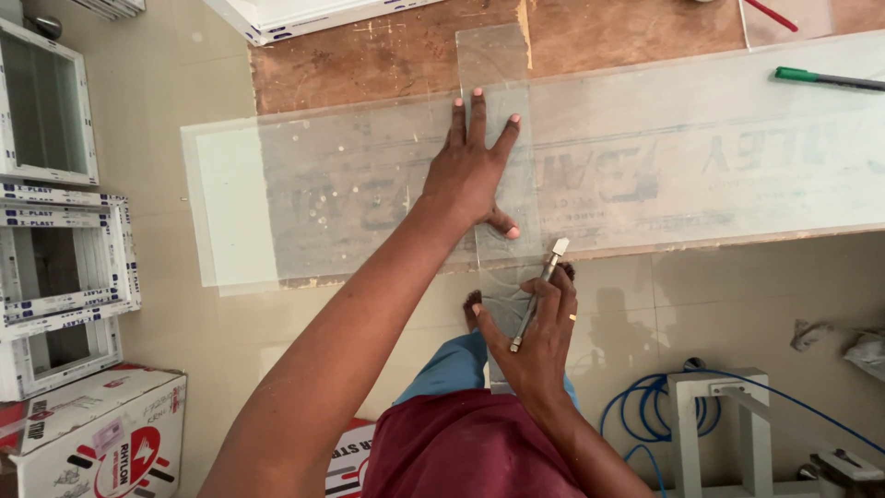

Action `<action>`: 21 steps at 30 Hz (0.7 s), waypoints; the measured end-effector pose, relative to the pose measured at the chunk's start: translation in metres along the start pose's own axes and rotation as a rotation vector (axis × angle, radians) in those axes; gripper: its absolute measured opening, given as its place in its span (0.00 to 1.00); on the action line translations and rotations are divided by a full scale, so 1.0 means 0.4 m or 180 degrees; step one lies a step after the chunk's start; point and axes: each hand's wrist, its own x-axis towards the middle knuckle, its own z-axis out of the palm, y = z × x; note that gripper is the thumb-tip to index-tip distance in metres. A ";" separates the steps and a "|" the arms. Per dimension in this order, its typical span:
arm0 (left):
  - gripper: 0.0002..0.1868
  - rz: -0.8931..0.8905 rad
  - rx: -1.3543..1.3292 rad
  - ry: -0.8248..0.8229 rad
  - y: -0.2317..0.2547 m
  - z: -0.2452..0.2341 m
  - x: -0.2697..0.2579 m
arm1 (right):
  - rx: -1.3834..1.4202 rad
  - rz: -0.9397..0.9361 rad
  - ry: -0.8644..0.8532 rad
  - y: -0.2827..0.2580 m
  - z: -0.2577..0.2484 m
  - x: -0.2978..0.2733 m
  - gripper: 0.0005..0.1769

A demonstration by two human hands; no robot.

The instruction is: The person is measuring and cutting pieces of glass in a workshop.

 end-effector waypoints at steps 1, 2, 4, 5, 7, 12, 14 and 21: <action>0.82 0.0001 0.0007 -0.0015 0.002 -0.001 0.000 | -0.0010 0.0019 -0.0003 0.001 0.000 0.000 0.38; 0.82 -0.0001 0.0008 -0.0017 0.003 -0.003 0.000 | -0.0008 0.0020 -0.0005 0.002 0.000 0.000 0.38; 0.82 -0.0042 -0.0010 -0.0085 0.005 -0.006 0.002 | -0.0035 0.0043 -0.0081 0.005 0.000 0.000 0.38; 0.82 -0.0041 -0.0009 -0.0086 0.006 -0.008 0.001 | -0.0034 0.0044 -0.0080 0.005 0.000 0.000 0.38; 0.82 -0.0060 -0.0010 -0.0119 0.007 -0.011 0.000 | -0.0039 -0.0035 -0.0011 0.005 0.002 -0.001 0.38; 0.82 -0.0053 -0.0026 -0.0104 0.005 -0.005 0.003 | 0.0005 -0.0026 0.0022 0.005 0.001 -0.001 0.37; 0.82 -0.0044 -0.0035 -0.0089 0.004 -0.002 0.005 | -0.0013 -0.0075 0.0041 0.005 0.002 -0.001 0.37; 0.83 -0.0043 0.0025 -0.0091 0.002 0.006 0.013 | -0.0034 -0.0050 0.0054 0.011 0.006 -0.002 0.38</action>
